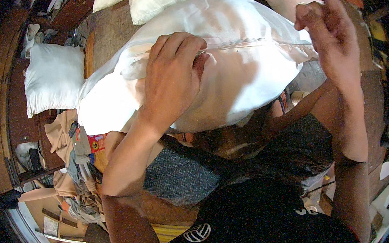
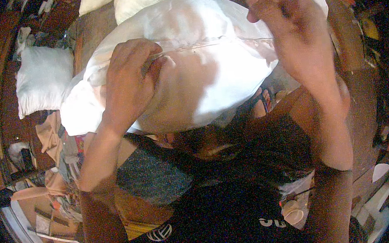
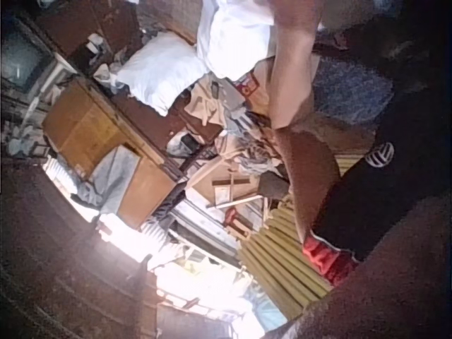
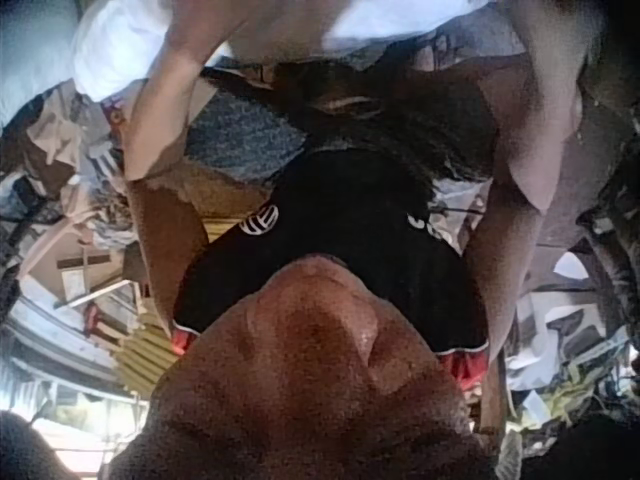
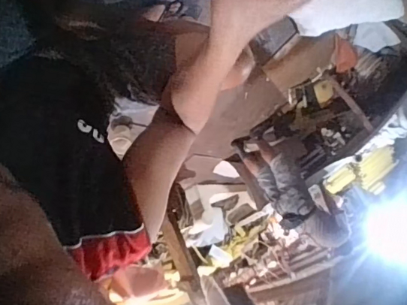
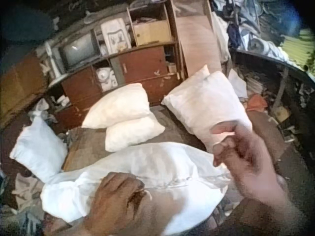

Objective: The person hand-sews the opening of a white pillowcase using a needle and thread. They repeatedly insert the needle through the fabric and pull the thread to close the seam.

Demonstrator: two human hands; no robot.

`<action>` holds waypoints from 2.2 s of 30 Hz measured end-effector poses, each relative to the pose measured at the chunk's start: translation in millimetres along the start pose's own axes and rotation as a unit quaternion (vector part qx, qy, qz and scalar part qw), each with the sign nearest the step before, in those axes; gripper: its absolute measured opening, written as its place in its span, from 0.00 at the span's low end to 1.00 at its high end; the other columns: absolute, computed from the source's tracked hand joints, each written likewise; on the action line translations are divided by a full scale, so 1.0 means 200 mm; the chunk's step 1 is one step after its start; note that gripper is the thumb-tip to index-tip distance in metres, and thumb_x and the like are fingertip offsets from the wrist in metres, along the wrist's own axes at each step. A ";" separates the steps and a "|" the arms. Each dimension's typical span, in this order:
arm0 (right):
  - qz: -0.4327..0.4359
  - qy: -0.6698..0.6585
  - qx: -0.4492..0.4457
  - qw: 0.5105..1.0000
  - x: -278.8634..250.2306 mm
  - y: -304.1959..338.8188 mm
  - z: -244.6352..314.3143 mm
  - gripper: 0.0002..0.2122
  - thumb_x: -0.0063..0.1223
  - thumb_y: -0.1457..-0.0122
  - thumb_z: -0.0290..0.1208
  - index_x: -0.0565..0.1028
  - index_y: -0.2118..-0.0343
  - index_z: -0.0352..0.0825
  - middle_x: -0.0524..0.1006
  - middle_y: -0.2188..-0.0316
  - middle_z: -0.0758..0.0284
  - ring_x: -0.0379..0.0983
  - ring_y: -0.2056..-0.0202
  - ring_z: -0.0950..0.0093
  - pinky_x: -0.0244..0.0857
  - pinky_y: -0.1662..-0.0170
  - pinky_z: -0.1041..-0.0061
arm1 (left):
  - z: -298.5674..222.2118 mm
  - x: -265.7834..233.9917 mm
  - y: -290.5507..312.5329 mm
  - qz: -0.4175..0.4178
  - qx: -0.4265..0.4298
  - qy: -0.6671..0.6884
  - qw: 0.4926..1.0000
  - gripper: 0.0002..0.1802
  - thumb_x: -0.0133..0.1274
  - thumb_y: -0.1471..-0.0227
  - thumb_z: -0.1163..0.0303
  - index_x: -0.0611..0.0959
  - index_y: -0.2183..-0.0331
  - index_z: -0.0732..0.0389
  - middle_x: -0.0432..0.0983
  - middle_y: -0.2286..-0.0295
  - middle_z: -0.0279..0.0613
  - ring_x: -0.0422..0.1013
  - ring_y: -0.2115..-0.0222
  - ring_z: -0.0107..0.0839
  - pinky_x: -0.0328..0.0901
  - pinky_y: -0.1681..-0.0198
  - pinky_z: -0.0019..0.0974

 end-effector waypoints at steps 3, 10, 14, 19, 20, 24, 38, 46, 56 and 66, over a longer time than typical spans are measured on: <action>-0.002 0.000 0.022 1.000 -0.04 0.04 0.10 0.09 0.51 0.28 0.34 0.77 0.59 0.34 0.75 0.71 0.76 0.59 0.78 0.89 0.51 0.74 0.84 | 0.00 -0.01 0.01 0.009 0.005 -0.008 1.000 0.11 0.65 0.50 0.71 0.83 0.62 0.60 0.80 0.60 0.48 0.73 0.55 0.52 0.67 0.48 0.49; 0.110 0.001 -0.003 0.994 -0.03 0.17 0.30 0.14 0.57 0.33 0.37 0.82 0.60 0.28 0.75 0.73 0.71 0.65 0.72 0.82 0.55 0.67 0.80 | -0.05 -0.04 0.00 -0.001 0.049 -0.065 0.997 0.09 0.64 0.48 0.66 0.87 0.64 0.58 0.80 0.60 0.44 0.73 0.54 0.49 0.65 0.46 0.49; 0.133 0.081 0.021 0.987 0.07 0.19 0.25 0.14 0.56 0.33 0.30 0.82 0.50 0.27 0.76 0.69 0.67 0.70 0.65 0.76 0.62 0.58 0.77 | -0.05 -0.04 0.01 -0.004 0.034 -0.092 0.995 0.09 0.64 0.47 0.66 0.88 0.64 0.58 0.80 0.59 0.42 0.72 0.53 0.48 0.64 0.45 0.49; 0.173 0.182 -0.054 0.967 0.15 0.19 0.18 0.16 0.56 0.33 0.27 0.78 0.45 0.25 0.75 0.66 0.58 0.73 0.64 0.69 0.67 0.55 0.71 | -0.06 -0.04 0.01 0.010 0.037 -0.096 0.995 0.09 0.64 0.48 0.67 0.88 0.64 0.59 0.80 0.59 0.43 0.73 0.54 0.48 0.65 0.46 0.48; 0.191 0.174 -0.036 0.965 0.17 0.19 0.17 0.16 0.55 0.33 0.26 0.78 0.45 0.26 0.76 0.67 0.59 0.73 0.64 0.71 0.67 0.56 0.73 | -0.05 -0.04 0.01 0.009 0.035 -0.093 0.995 0.09 0.64 0.48 0.68 0.88 0.64 0.59 0.80 0.59 0.43 0.73 0.54 0.48 0.66 0.47 0.48; 0.196 0.097 0.076 0.973 0.20 0.19 0.10 0.15 0.54 0.32 0.24 0.77 0.45 0.28 0.79 0.67 0.65 0.74 0.68 0.78 0.66 0.59 0.79 | -0.04 -0.04 0.01 0.002 0.028 -0.077 0.997 0.09 0.64 0.49 0.70 0.88 0.63 0.59 0.80 0.60 0.44 0.73 0.55 0.48 0.67 0.48 0.47; 0.180 -0.255 0.145 0.939 0.34 0.19 0.00 0.14 0.50 0.27 0.34 0.78 0.47 0.30 0.79 0.62 0.70 0.64 0.77 0.90 0.54 0.78 0.89 | -0.05 0.00 0.03 -0.012 0.041 -0.077 0.996 0.12 0.63 0.50 0.72 0.88 0.60 0.57 0.80 0.58 0.43 0.73 0.54 0.50 0.68 0.49 0.49; 0.138 -0.191 0.138 0.962 0.35 0.17 -0.08 0.14 0.48 0.25 0.37 0.82 0.53 0.34 0.78 0.68 0.73 0.70 0.72 0.88 0.61 0.75 0.86 | 0.05 -0.08 0.00 0.013 -0.037 -0.019 0.999 0.12 0.56 0.42 0.72 0.86 0.56 0.60 0.81 0.59 0.48 0.74 0.53 0.50 0.67 0.46 0.50; 0.087 0.261 -0.198 0.941 0.39 0.16 -0.02 0.11 0.60 0.39 0.23 0.80 0.53 0.34 0.79 0.59 0.61 0.81 0.63 0.56 0.76 0.60 0.64 | 0.12 -0.20 -0.01 0.028 0.022 -0.090 0.995 0.10 0.60 0.45 0.73 0.87 0.60 0.62 0.82 0.59 0.47 0.74 0.55 0.50 0.67 0.48 0.47; 0.073 0.277 -0.174 0.942 0.28 0.09 -0.01 0.04 0.58 0.36 0.25 0.80 0.60 0.34 0.79 0.63 0.59 0.80 0.62 0.55 0.74 0.59 0.62 | 0.10 -0.21 -0.03 0.025 0.037 -0.071 0.996 0.06 0.59 0.47 0.76 0.85 0.64 0.62 0.80 0.62 0.46 0.74 0.60 0.50 0.69 0.53 0.48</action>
Point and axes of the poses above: each hand's wrist, its own y-axis away from the middle knuckle, its own x-axis out of the palm, z = x × y, the point moved 7 cm from there along -y, towards the middle knuckle
